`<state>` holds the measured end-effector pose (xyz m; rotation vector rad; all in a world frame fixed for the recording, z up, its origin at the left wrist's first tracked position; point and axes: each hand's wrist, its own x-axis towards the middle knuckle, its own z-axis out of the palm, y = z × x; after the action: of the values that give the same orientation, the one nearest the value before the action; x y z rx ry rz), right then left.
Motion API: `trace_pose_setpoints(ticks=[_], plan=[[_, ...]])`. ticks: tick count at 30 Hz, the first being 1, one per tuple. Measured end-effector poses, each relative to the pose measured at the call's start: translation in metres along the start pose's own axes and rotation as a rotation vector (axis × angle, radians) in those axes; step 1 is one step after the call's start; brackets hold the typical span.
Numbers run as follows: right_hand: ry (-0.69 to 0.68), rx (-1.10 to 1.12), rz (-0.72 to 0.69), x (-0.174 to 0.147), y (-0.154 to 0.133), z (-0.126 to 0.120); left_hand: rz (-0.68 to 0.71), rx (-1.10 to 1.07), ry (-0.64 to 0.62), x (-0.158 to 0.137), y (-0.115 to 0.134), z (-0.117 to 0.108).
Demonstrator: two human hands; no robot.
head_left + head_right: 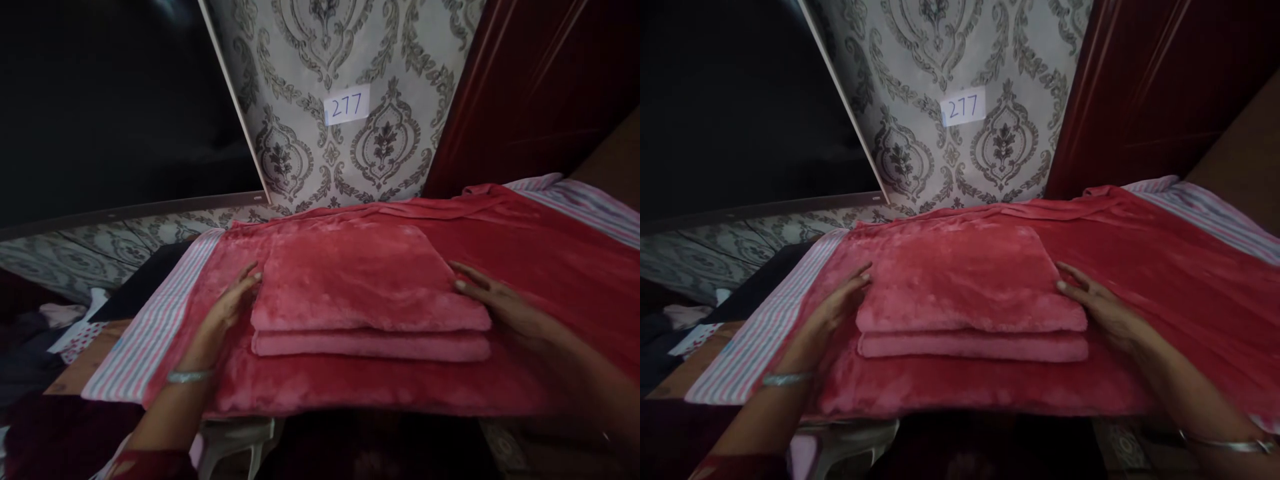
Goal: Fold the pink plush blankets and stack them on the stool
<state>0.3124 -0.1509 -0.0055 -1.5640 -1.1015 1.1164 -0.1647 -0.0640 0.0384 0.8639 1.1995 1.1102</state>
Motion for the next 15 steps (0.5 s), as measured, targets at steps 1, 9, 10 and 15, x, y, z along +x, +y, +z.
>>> trace_pose_setpoints(ticks=[1, 9, 10, 15], plan=[[-0.015, -0.007, 0.018, -0.01, -0.001, 0.002, 0.018, 0.028, 0.007, -0.011, -0.004, 0.0], [0.15, -0.124, -0.198, -0.032, -0.008, 0.007, 0.303, 0.222, 0.104, -0.037, -0.022, 0.015], [0.17, -0.13, -0.201, -0.034, -0.005, 0.007, 0.29, 0.244, 0.085, -0.036, -0.025, 0.013], [0.055, -0.098, -0.074, -0.041, 0.03, 0.005, 0.132, 0.347, -0.068, -0.031, -0.046, -0.01]])
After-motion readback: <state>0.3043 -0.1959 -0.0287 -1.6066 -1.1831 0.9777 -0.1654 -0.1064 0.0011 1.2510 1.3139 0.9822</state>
